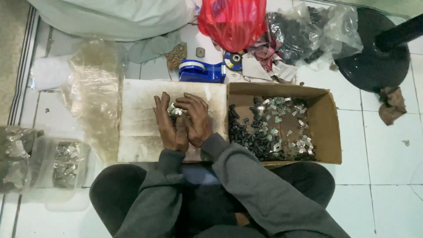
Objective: The person sits on the floor and sorts small electronic components from a cardboard box onto a flat surface. They repeatedly scoop handfuls of mixed components, separate the silver-colored pieces from the black ones, and place the sorted silver pieces onto the surface. The person also handles clear plastic bags, placing some sorted components into them.
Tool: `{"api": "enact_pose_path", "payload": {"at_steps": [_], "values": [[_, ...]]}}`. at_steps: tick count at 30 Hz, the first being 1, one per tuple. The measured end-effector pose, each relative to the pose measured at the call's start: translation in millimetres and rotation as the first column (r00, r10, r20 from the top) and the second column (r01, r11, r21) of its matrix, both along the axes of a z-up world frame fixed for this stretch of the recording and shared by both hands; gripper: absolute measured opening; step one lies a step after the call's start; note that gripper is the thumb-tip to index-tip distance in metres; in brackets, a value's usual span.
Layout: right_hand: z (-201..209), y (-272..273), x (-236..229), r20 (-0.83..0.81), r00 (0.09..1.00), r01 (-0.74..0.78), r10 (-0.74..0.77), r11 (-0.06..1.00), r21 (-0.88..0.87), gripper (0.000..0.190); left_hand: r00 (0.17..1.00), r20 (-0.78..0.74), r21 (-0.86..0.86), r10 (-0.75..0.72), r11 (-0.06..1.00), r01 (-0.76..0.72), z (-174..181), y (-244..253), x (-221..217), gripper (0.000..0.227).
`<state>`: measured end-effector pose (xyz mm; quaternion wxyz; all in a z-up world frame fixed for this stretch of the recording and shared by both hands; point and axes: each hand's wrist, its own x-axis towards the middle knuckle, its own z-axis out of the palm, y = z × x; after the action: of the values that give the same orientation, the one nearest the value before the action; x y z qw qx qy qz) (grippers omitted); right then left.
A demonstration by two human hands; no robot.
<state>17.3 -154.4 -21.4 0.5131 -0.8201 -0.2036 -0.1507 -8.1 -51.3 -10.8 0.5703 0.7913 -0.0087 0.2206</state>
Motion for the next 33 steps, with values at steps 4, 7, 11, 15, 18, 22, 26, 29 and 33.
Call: {"api": "enact_pose_path", "payload": {"at_steps": [4, 7, 11, 15, 18, 22, 26, 29, 33], "values": [[13.5, -82.5, 9.0, -0.081, 0.986, -0.113, 0.144, 0.944, 0.310, 0.062, 0.999, 0.002, -0.048, -0.048, 0.998, 0.048, 32.3, -52.7, -9.4, 0.087], [21.6, -187.1, 16.4, -0.283, 0.959, 0.089, 0.001, 0.948, 0.305, 0.034, 0.976, 0.099, -0.044, -0.196, 0.979, 0.201, 32.3, -97.3, -12.9, 0.049], [-9.6, -347.8, 20.9, -0.424, 0.846, 0.199, -0.324, 0.929, -0.313, 0.024, 0.843, -0.168, 0.027, -0.511, 0.852, 0.522, -4.6, -170.6, -13.9, 0.027], [-136.5, -465.7, -3.9, -0.430, 0.623, 0.255, -0.654, 0.689, -0.678, 0.045, 0.665, -0.498, 0.183, -0.557, 0.681, 0.708, -47.5, -238.9, -12.6, 0.031], [-106.6, -452.2, -9.5, -0.553, 0.297, 0.454, -0.778, 0.625, -0.635, 0.042, 0.603, -0.565, 0.115, -0.564, 0.670, 0.734, -67.9, -290.9, -13.1, 0.032], [-93.3, -438.0, 5.7, -0.519, 0.288, 0.454, -0.805, 0.592, -0.666, 0.051, 0.641, -0.547, 0.052, -0.539, 0.743, 0.668, -77.9, -332.1, 2.6, 0.037], [-76.1, -417.0, 15.5, -0.463, 0.357, 0.387, -0.811, 0.579, -0.717, 0.085, 0.672, -0.581, 0.030, -0.459, 0.813, 0.582, -72.8, -349.6, 27.3, 0.052], [-76.2, -407.5, 21.2, -0.434, 0.399, 0.337, -0.808, 0.569, -0.750, 0.086, 0.684, -0.605, 0.066, -0.408, 0.831, 0.553, -92.1, -360.0, 48.1, 0.063], [-92.0, -398.2, 31.0, -0.330, 0.399, 0.339, -0.855, 0.472, -0.814, 0.082, 0.697, -0.649, 0.290, -0.304, 0.748, 0.596, -106.1, -370.0, 63.7, 0.079]]}}
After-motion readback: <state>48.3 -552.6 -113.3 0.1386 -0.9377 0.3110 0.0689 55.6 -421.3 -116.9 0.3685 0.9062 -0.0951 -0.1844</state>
